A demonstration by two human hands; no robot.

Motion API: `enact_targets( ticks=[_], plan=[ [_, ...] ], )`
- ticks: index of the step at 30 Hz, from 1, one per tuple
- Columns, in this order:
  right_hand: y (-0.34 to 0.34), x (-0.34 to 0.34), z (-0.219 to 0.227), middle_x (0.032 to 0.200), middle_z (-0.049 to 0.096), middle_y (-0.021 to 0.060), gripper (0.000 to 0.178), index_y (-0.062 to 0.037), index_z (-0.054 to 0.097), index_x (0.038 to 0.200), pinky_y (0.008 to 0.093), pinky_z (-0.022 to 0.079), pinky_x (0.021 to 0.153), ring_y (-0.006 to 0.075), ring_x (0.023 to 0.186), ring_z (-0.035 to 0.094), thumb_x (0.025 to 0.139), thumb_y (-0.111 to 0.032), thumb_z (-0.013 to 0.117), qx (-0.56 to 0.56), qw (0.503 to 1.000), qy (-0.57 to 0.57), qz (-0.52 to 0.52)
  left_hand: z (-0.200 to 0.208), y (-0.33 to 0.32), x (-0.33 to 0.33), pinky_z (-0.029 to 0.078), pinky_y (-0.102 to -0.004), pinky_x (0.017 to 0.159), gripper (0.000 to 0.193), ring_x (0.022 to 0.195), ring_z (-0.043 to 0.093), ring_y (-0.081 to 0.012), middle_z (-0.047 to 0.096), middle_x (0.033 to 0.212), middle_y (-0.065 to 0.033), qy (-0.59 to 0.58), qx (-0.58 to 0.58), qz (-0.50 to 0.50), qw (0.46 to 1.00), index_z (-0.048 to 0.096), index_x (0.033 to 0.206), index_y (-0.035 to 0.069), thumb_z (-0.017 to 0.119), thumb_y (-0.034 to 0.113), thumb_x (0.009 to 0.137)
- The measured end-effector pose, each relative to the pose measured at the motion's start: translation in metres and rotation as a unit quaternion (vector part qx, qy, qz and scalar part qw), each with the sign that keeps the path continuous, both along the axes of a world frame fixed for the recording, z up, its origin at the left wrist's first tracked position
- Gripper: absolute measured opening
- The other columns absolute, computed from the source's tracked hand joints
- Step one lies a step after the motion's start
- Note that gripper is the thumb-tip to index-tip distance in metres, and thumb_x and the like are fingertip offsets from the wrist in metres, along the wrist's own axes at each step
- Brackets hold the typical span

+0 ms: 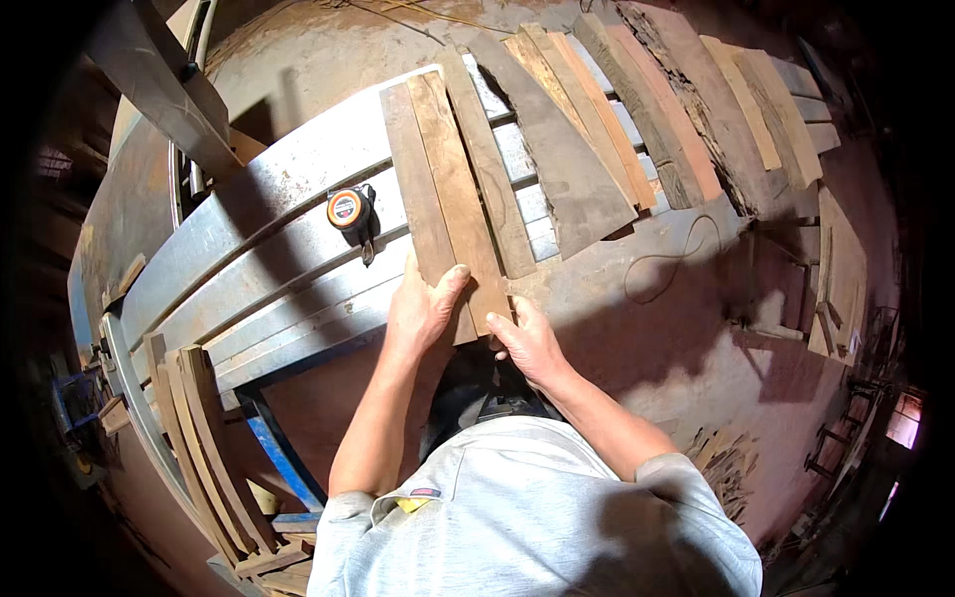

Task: The person sorts through wood strips on a metal table, measuring one strip with a tape measure and moving several others to different sides of the work area.

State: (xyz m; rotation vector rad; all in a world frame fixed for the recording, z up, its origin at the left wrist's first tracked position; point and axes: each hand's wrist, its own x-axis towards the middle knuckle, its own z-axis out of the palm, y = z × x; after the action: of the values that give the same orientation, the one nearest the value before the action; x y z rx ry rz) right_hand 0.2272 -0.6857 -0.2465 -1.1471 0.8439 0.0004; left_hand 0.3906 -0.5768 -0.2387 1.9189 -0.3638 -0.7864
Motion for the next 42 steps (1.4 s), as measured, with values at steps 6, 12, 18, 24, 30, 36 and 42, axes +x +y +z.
enact_targets(
  ticks=[6, 12, 18, 24, 30, 36, 42],
  plan=[
    [-0.002, -0.001, -0.007, 0.101, 0.067, 0.0115, 0.053, 0.0065, 0.054, 0.129, 0.0297, 0.053, 0.061, 0.0146, 0.081, 0.064, 0.099, -0.034, 0.07, -0.024, 0.999, -0.002, 0.035, 0.04, -0.006, 0.014, 0.054, -0.0524, 0.087, 0.063, 0.099, 0.071, -0.0477, 0.074, 0.1, -0.0297, -0.159, 0.255, -0.119, 0.946, 0.066, 0.124, 0.0, 0.067, 0.055, 0.094],
    [-0.023, -0.02, -0.036, 0.114, 0.069, 0.0223, 0.065, 0.0117, 0.05, 0.139, 0.0384, 0.056, 0.084, 0.0253, 0.101, 0.068, 0.101, -0.038, 0.068, -0.086, 0.993, 0.0, 0.081, 0.036, -0.018, -0.001, 0.048, -0.0493, 0.099, 0.072, 0.114, 0.058, -0.0438, 0.057, 0.128, -0.0301, -0.415, 0.157, -0.061, 0.894, 0.046, 0.144, -0.01, 0.08, 0.018, 0.088],
    [-0.091, -0.057, -0.043, 0.096, 0.067, 0.0051, 0.042, 0.0052, 0.055, 0.13, 0.0271, 0.051, 0.07, 0.0094, 0.082, 0.061, 0.1, -0.021, 0.069, -0.145, 0.982, -0.045, -0.114, 0.044, -0.079, -0.01, 0.05, -0.0456, 0.101, 0.062, 0.116, 0.061, -0.0423, 0.06, 0.129, -0.027, -0.327, -0.048, -0.098, 0.939, 0.05, 0.142, -0.008, 0.076, 0.016, 0.09],
    [-0.14, -0.049, -0.026, 0.111, 0.068, 0.0134, 0.054, 0.0086, 0.052, 0.138, 0.0318, 0.052, 0.089, 0.0158, 0.099, 0.063, 0.099, -0.025, 0.072, -0.242, 0.943, -0.097, -0.208, 0.028, -0.161, -0.003, 0.041, -0.0516, 0.112, 0.073, 0.129, 0.052, -0.0483, 0.054, 0.137, -0.0346, -0.371, 0.024, -0.095, 0.923, 0.042, 0.149, -0.011, 0.074, 0.024, 0.092],
    [-0.146, -0.053, -0.036, 0.108, 0.067, 0.013, 0.058, 0.0101, 0.055, 0.132, 0.034, 0.055, 0.081, 0.0182, 0.098, 0.063, 0.097, -0.032, 0.074, -0.152, 0.968, -0.046, -0.196, 0.018, -0.168, 0.007, 0.045, -0.0533, 0.101, 0.055, 0.117, 0.054, -0.0495, 0.056, 0.121, -0.0335, -0.521, 0.173, -0.121, 0.827, 0.054, 0.133, -0.007, 0.07, 0.009, 0.083],
    [-0.156, -0.06, -0.011, 0.135, 0.056, 0.0231, 0.072, 0.008, 0.047, 0.142, 0.0436, 0.046, 0.106, 0.0341, 0.124, 0.057, 0.088, -0.022, 0.082, -0.343, 0.922, -0.052, -0.174, 0.004, -0.169, 0.001, 0.027, -0.0619, 0.118, 0.074, 0.142, 0.04, -0.0539, 0.047, 0.146, -0.0376, -0.544, 0.292, -0.128, 0.776, 0.047, 0.151, -0.002, 0.067, 0.016, 0.082],
    [-0.196, -0.051, 0.007, 0.158, 0.025, 0.0312, 0.095, 0.0008, 0.034, 0.154, 0.0542, 0.033, 0.119, 0.0506, 0.143, 0.034, 0.073, -0.01, 0.083, -0.553, 0.831, 0.06, 0.023, 0.009, -0.159, 0.002, 0.024, -0.0582, 0.124, 0.078, 0.148, 0.032, -0.0554, 0.04, 0.152, -0.0423, -0.494, 0.317, -0.166, 0.792, 0.041, 0.152, -0.006, 0.066, 0.018, 0.082]
  ],
)
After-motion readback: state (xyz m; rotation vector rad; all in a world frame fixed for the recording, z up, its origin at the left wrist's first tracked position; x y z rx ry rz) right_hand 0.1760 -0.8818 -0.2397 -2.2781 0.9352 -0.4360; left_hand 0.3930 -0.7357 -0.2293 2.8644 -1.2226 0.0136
